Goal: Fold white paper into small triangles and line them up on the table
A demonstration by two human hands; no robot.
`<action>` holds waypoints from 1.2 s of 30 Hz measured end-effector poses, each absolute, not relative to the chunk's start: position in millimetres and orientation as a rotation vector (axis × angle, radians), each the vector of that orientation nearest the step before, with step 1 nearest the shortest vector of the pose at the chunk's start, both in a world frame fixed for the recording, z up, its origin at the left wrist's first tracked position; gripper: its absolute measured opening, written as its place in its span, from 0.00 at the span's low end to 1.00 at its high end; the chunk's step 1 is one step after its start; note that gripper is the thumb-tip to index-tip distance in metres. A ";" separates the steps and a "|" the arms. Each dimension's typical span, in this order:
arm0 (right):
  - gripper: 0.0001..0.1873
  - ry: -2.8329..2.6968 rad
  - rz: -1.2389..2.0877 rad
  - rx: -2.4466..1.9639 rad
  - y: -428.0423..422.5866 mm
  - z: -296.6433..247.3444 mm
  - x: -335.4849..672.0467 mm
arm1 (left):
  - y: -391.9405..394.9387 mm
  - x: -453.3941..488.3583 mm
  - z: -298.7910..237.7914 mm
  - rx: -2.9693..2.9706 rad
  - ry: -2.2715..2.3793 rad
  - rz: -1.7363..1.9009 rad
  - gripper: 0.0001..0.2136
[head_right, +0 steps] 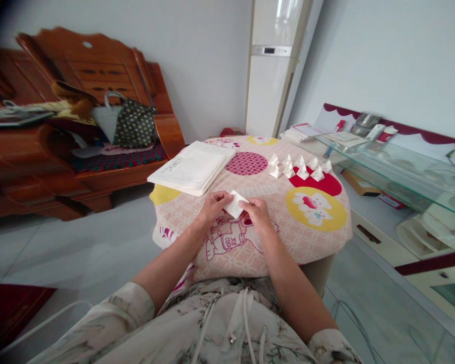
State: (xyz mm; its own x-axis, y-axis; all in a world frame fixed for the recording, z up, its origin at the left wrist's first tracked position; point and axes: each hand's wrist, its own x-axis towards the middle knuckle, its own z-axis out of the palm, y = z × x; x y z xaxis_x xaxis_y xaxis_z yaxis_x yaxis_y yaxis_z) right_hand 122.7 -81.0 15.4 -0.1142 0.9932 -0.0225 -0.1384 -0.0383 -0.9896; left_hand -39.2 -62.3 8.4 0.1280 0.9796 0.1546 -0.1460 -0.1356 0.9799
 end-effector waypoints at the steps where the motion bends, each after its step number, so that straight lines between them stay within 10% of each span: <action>1: 0.17 -1.176 1.376 -1.076 -80.9 15.6 122.8 | -62.6 -39.3 8.3 1.262 0.934 1.262 0.21; 36: 0.16 -1.273 1.204 -1.047 -80.7 13.8 126.3 | -66.1 -41.4 10.6 1.398 0.943 1.062 0.21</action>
State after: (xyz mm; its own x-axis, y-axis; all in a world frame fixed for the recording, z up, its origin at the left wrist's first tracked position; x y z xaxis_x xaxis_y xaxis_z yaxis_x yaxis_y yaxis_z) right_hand 126.3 -80.7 13.8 -0.0708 0.9907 0.1161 -0.0610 0.1119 -0.9918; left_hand -41.4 -66.1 10.6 0.2841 0.9540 0.0957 -0.0185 -0.0944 0.9954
